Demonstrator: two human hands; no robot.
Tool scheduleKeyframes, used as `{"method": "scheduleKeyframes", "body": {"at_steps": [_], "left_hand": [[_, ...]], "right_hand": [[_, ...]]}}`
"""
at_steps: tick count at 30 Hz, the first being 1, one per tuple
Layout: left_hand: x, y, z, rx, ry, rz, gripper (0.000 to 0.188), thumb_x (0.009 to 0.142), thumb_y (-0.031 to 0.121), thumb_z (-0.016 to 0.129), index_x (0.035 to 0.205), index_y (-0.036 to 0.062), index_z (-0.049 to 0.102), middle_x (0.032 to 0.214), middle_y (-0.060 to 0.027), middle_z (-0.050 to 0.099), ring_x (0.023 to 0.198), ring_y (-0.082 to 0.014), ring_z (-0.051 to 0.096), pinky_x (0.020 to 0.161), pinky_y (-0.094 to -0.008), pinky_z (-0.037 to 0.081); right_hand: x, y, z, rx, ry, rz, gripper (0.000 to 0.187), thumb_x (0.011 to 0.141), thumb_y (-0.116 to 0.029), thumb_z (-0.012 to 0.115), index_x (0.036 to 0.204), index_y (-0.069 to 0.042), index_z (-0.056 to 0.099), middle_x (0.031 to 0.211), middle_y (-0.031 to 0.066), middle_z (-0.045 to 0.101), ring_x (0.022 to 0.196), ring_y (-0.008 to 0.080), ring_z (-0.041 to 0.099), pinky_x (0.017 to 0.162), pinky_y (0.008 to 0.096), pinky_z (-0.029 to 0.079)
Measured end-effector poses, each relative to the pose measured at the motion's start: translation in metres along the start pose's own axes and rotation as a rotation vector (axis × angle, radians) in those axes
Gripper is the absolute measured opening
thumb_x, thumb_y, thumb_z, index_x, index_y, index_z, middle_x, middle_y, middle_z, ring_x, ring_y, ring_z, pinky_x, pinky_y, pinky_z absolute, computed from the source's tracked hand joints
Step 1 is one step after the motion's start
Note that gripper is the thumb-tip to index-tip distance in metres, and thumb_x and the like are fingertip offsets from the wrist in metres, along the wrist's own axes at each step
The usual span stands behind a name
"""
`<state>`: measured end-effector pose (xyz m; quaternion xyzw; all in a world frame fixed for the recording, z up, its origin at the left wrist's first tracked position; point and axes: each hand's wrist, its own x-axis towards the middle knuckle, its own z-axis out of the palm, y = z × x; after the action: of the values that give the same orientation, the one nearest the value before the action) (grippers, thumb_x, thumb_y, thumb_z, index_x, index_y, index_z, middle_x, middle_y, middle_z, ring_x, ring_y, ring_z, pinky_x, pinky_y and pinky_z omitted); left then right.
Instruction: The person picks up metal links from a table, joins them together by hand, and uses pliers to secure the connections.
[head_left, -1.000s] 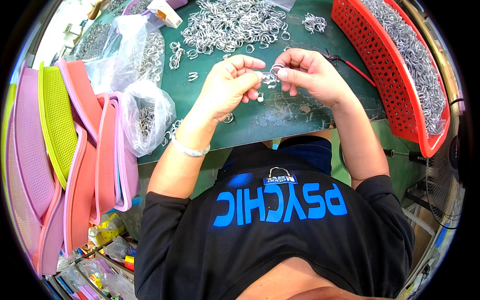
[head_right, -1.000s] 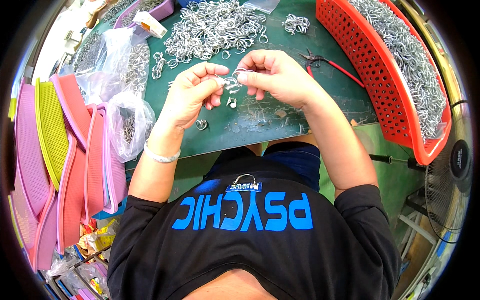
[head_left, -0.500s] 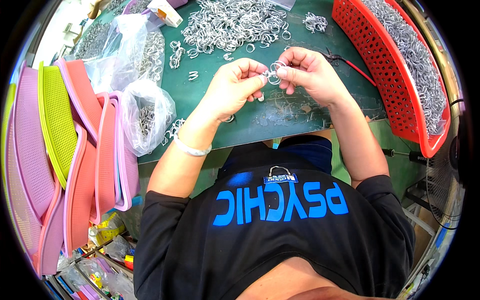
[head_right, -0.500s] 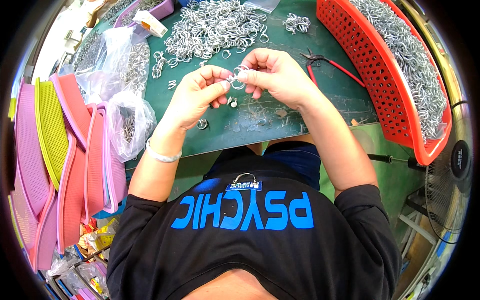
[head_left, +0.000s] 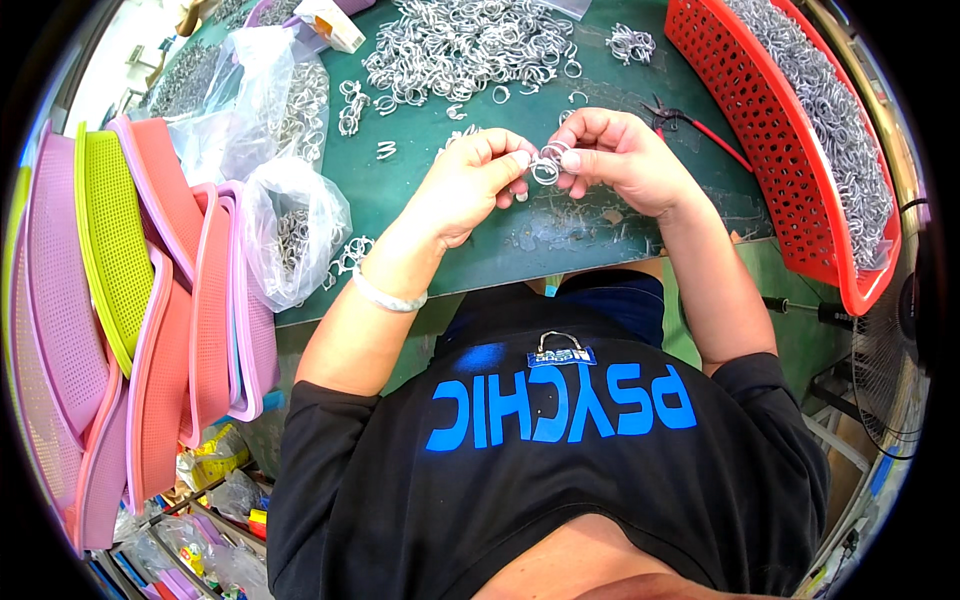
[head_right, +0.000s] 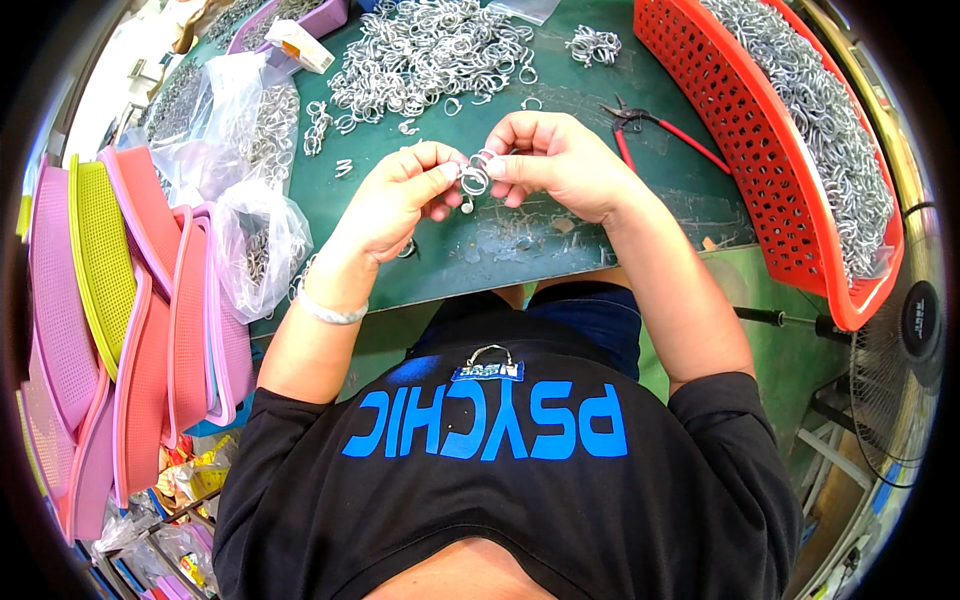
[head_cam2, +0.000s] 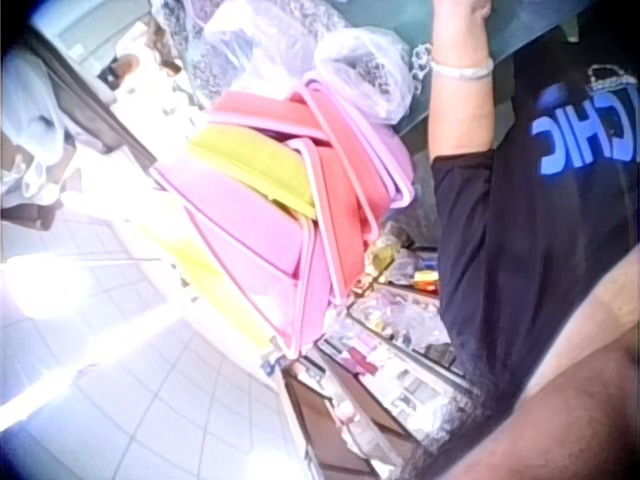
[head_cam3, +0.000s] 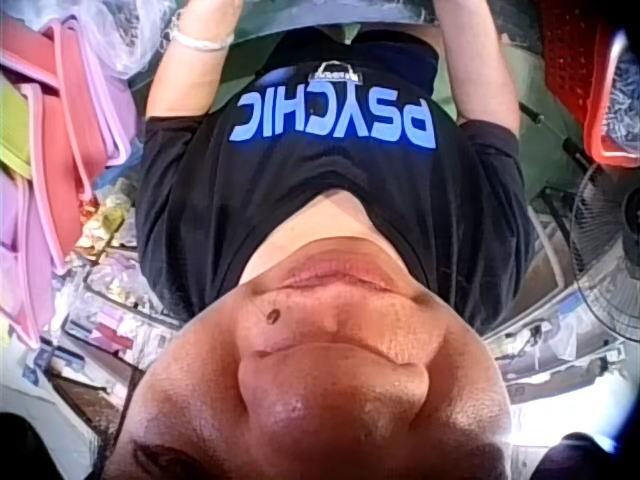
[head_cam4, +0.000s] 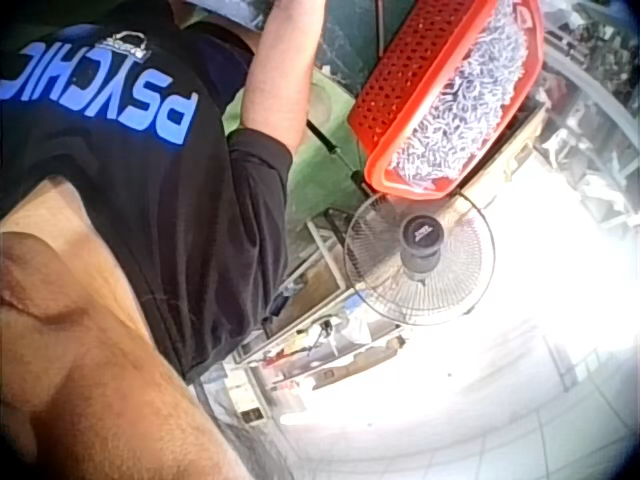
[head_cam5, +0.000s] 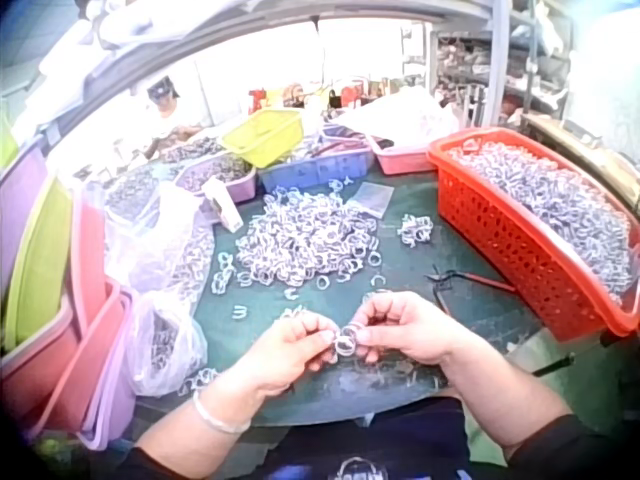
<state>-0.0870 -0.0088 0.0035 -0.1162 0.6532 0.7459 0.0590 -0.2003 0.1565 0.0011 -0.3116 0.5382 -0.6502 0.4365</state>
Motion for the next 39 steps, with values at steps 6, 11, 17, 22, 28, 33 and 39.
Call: {"method": "scheduleKeyframes", "body": {"at_steps": [6,11,17,22,28,33,39], "left_hand": [[-0.001,-0.007,0.004,-0.169,0.034,0.013,0.013,0.088,0.011,0.047,0.09,0.0012,0.054,0.084,-0.0049,0.059,0.072,-0.0118,0.056,0.067,-0.0235,0.048],[-0.006,-0.009,0.01,-0.184,0.08,0.037,0.012,0.088,0.011,0.047,0.092,0.001,0.053,0.084,-0.0057,0.059,0.071,-0.0115,0.056,0.064,-0.0228,0.047],[-0.008,-0.01,0.011,-0.204,0.041,0.066,0.011,0.088,0.009,0.046,0.093,0.002,0.053,0.083,-0.0054,0.059,0.069,-0.0108,0.056,0.061,-0.0221,0.046],[-0.012,-0.019,0.015,0.508,0.175,0.208,0.009,0.083,0.007,0.052,0.088,0.0024,0.057,0.075,-0.0057,0.058,0.067,-0.0145,0.056,0.06,-0.0253,0.044],[-0.009,-0.026,0.019,0.903,0.231,0.588,0.014,0.079,0.0,0.05,0.09,-0.0013,0.057,0.077,-0.014,0.055,0.073,-0.0286,0.055,0.065,-0.0333,0.044],[-0.007,-0.022,0.017,0.892,0.27,0.609,0.017,0.079,-0.002,0.047,0.092,-0.0013,0.058,0.081,-0.0149,0.054,0.075,-0.0291,0.054,0.067,-0.0334,0.043],[-0.008,-0.02,0.019,0.92,0.159,0.489,0.018,0.08,-0.002,0.047,0.094,-0.0012,0.057,0.079,-0.0147,0.055,0.071,-0.0282,0.055,0.065,-0.0326,0.044]], "right_hand": [[-0.001,0.008,0.006,0.041,0.089,-0.04,0.012,0.079,-0.01,0.061,0.085,-0.002,0.055,0.073,0.0036,0.057,0.063,0.0086,0.054,0.056,0.0207,0.046],[0.001,0.02,0.009,0.178,0.16,-0.026,0.011,0.08,-0.011,0.061,0.082,-0.003,0.054,0.072,0.0032,0.057,0.063,0.0085,0.054,0.054,0.0205,0.045],[-0.001,0.024,0.01,0.252,0.189,-0.014,0.009,0.08,-0.01,0.06,0.082,-0.003,0.054,0.073,0.0029,0.056,0.063,0.0091,0.055,0.054,0.0203,0.045],[-0.003,0.019,0.001,0.224,0.253,-0.073,0.009,0.081,-0.009,0.059,0.087,-0.002,0.054,0.08,0.0035,0.058,0.065,0.0102,0.055,0.055,0.021,0.045],[-0.008,0.017,-0.002,0.208,0.214,-0.066,0.012,0.082,-0.005,0.055,0.092,0.0,0.055,0.086,0.0051,0.058,0.069,0.0108,0.056,0.059,0.0209,0.046],[-0.01,0.013,0.003,0.158,0.2,-0.042,0.015,0.081,-0.003,0.053,0.096,0.002,0.055,0.086,0.0048,0.057,0.069,0.0098,0.055,0.062,0.021,0.045],[-0.011,0.009,0.007,0.093,0.193,-0.063,0.018,0.081,-0.001,0.052,0.097,0.003,0.055,0.083,0.0048,0.057,0.067,0.0082,0.053,0.063,0.021,0.045]]}}
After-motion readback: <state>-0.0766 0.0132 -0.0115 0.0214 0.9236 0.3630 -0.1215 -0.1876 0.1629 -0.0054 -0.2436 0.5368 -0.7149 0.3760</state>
